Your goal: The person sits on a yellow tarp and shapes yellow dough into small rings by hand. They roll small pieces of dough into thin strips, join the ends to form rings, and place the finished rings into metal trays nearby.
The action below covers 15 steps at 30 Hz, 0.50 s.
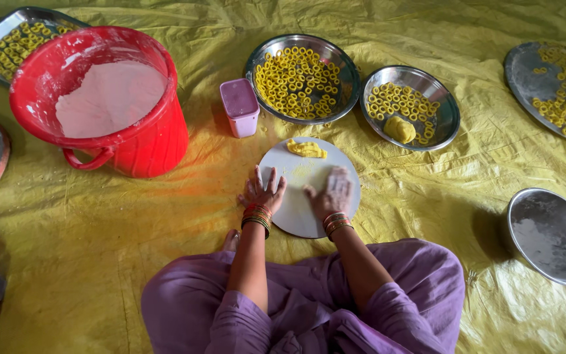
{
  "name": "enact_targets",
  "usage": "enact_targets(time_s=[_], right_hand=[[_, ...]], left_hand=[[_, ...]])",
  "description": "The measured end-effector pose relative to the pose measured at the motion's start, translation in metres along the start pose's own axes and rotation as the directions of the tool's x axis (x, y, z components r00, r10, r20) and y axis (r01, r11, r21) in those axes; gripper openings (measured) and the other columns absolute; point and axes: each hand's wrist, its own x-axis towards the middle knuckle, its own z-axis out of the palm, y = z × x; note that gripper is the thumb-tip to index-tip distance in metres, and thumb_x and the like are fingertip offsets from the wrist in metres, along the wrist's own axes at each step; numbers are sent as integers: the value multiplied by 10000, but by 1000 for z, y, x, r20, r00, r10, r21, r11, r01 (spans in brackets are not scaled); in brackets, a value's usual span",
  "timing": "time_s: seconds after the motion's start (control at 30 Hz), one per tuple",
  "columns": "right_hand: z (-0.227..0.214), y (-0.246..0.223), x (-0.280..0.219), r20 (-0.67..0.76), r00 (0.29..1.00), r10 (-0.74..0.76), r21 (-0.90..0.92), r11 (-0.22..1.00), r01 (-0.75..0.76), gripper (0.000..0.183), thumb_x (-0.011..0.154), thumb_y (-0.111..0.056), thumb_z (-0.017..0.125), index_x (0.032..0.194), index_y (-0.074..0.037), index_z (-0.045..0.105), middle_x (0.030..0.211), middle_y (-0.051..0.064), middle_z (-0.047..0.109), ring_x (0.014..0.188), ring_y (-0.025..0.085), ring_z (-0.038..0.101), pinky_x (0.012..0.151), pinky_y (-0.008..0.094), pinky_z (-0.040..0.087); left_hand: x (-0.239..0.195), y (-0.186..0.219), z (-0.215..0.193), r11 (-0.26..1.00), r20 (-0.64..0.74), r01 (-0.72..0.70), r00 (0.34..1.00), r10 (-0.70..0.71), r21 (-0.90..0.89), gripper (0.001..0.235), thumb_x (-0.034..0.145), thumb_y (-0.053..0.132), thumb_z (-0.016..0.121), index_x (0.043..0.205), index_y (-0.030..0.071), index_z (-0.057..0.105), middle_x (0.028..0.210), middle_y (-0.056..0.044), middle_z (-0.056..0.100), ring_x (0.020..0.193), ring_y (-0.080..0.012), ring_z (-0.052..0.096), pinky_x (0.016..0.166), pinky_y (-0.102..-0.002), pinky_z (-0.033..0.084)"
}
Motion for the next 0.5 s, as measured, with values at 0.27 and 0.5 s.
enact_targets(time_s=[0.27,0.5], right_hand=[[39,-21,-74,280,402,-872,268,473,839,472,970,-546,621,1246,-166,668,1272,138,668,1182,283,626,1037,405,491],[7,-24,77,-494,596,-633,69,655,753,270,932,-308,683,1167,-182,730,1214,66,711,1102,287,642,940,454,500]], left_hand=[[6,-10,-9,1000,36,-27,999,27,-4,795,907,815,245,1605,512,14,1713,58,-218,1581,-380,-40,1189,-723,4],[-15,12,-18,975,72,-4,997,-12,223,922,868,854,345,1603,494,-79,1704,37,-268,1579,-405,-124,1191,-729,-26]])
